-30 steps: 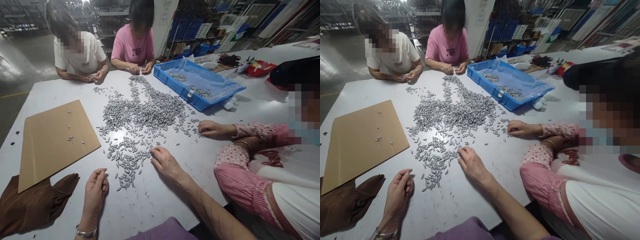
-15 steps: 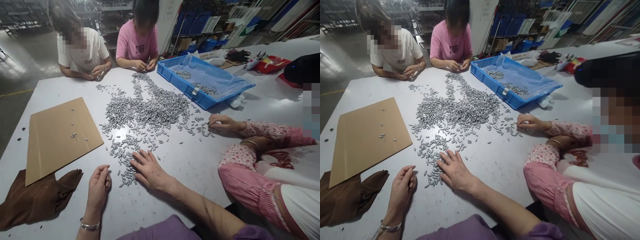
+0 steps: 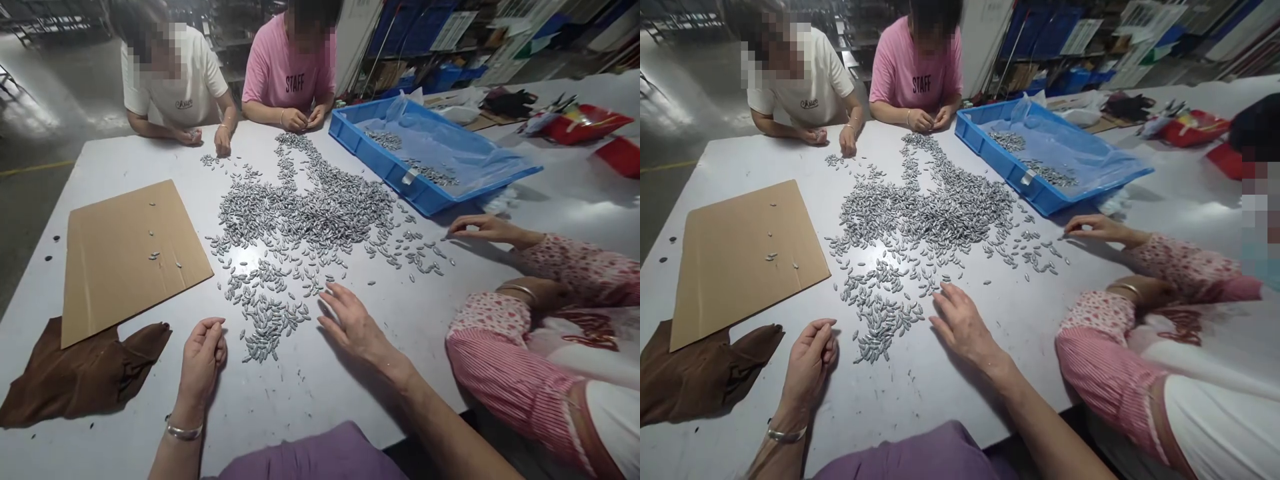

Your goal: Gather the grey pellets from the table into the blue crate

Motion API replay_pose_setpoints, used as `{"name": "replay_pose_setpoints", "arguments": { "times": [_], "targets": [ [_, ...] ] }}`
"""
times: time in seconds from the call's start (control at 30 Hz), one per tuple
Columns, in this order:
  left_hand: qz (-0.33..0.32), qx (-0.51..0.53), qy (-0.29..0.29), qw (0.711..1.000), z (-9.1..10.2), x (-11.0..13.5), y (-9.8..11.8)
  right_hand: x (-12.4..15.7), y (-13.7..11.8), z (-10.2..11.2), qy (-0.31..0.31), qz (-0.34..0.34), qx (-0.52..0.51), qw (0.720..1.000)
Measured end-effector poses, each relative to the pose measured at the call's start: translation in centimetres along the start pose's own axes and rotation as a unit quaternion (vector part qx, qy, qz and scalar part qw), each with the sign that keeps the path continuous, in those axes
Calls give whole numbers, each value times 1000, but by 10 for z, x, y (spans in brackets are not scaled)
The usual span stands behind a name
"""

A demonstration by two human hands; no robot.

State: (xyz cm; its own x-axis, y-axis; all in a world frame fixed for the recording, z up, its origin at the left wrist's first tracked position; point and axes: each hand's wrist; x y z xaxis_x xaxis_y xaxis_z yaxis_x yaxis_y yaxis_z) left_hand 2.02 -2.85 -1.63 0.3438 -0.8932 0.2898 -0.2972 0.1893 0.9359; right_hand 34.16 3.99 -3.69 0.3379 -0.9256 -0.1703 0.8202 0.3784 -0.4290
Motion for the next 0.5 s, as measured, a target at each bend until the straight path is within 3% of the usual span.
{"name": "replay_pose_setpoints", "arguments": {
  "times": [0.2,0.33,0.4,0.5],
  "targets": [
    [8,-18,0,1000,0,1,3,-6,0,8,-35,-76,10,996],
    [11,-159,-45,986,4,4,7,-19,-10,20,-100,-152,-23,983],
    [6,-293,-89,952,4,8,8,-25,-16,25,-129,-173,-42,975],
    [-9,-466,-124,876,-1,14,7,-33,-28,25,-171,-175,-73,967]
  ]
}}
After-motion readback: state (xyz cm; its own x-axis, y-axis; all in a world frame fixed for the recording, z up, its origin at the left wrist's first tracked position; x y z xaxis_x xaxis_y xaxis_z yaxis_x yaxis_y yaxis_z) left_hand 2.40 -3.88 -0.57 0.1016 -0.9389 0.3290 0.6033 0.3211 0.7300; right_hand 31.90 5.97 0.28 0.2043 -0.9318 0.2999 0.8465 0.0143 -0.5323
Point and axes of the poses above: each hand's wrist, its own x-axis away from the middle knuckle, its own z-axis out of the back of the hand, y = z × x, and after that the axes turned 7 degrees about -z, right-handed
